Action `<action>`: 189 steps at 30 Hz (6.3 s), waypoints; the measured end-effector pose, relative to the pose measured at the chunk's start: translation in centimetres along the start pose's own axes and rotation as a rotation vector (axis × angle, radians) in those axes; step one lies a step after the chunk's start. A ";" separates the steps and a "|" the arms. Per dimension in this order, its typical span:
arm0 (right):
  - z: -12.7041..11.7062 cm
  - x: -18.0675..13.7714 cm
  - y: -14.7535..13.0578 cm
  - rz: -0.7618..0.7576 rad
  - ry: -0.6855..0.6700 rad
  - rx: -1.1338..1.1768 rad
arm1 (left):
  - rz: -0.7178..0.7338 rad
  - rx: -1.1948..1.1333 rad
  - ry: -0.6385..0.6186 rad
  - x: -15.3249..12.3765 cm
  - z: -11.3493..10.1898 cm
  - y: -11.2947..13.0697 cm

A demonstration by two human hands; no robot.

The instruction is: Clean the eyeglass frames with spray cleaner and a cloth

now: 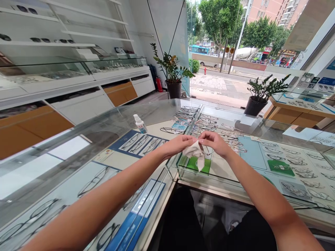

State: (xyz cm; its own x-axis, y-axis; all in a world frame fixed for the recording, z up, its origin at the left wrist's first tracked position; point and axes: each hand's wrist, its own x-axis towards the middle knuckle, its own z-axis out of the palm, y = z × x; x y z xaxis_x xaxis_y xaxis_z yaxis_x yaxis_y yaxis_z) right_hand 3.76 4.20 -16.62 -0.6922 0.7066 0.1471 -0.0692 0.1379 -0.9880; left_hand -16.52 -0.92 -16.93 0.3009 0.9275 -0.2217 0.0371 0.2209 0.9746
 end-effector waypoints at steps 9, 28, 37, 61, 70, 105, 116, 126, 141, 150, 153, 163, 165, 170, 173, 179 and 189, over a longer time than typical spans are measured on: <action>0.1 -0.2 -0.1 0.002 0.016 0.029 | 0.082 -0.047 -0.119 0.3 -0.2 -0.9; -0.1 0.0 0.2 -0.007 -0.006 0.100 | 0.069 -0.110 -0.026 0.5 -0.1 -1.1; -0.1 0.0 0.0 -0.004 -0.018 0.082 | 0.085 -0.126 -0.026 0.6 -0.1 -1.6; 1.7 -1.0 -0.7 -0.016 -0.133 -0.564 | -0.049 -0.050 0.016 0.2 0.5 -2.3; 2.2 -1.4 -1.7 0.017 -0.138 -0.633 | 0.032 -0.022 -0.033 -0.2 0.6 -2.1; 0.9 -0.3 -0.6 -0.017 0.116 0.063 | 0.042 -0.519 -0.158 0.9 -0.9 -3.3; 0.8 -0.3 -0.7 0.017 0.129 0.205 | 0.093 -0.477 -0.167 0.4 0.5 -2.0; 0.7 -0.4 -1.0 0.033 0.119 0.244 | 0.115 -0.433 -0.174 0.4 -0.5 -1.8; 0.6 -0.3 -0.5 -0.063 0.062 0.190 | 0.098 -0.372 -0.112 0.0 1.0 -0.8; 0.7 -0.5 -0.5 -0.036 0.070 0.217 | 0.129 -0.110 -0.137 -0.5 1.8 -0.7; 0.8 -0.6 -0.7 -0.026 0.110 0.193 | 0.217 -0.041 -0.041 -0.6 2.2 -0.6; 1.1 -0.5 -0.9 -0.047 0.167 0.073 | 0.376 0.197 0.205 -0.9 2.9 -0.3; 1.1 -0.6 -0.9 -0.053 0.170 0.072 | 0.382 0.220 0.231 -0.9 3.0 -0.5; 1.1 -0.5 -0.8 -0.056 0.172 0.072 | 0.393 0.233 0.240 -0.8 3.0 -0.7; 1.1 -0.5 -0.7 -0.057 0.177 0.063 | 0.408 0.226 0.228 -0.7 3.0 -0.8; 1.0 -0.5 -0.9 -0.061 0.182 0.136 | 0.375 0.227 0.243 -0.8 2.9 -0.8; 0.7 -0.4 -0.7 -0.051 0.206 0.158 | 0.258 -0.002 0.119 -0.8 3.3 -1.1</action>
State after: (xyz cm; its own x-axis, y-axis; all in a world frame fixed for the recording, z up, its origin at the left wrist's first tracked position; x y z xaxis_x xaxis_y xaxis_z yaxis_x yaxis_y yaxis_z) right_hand 3.55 3.30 -16.01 -0.5250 0.8303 0.1870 -0.2223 0.0783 -0.9718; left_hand -13.65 -2.89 -17.69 0.1862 0.9820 0.0311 -0.0276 -0.0264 0.9993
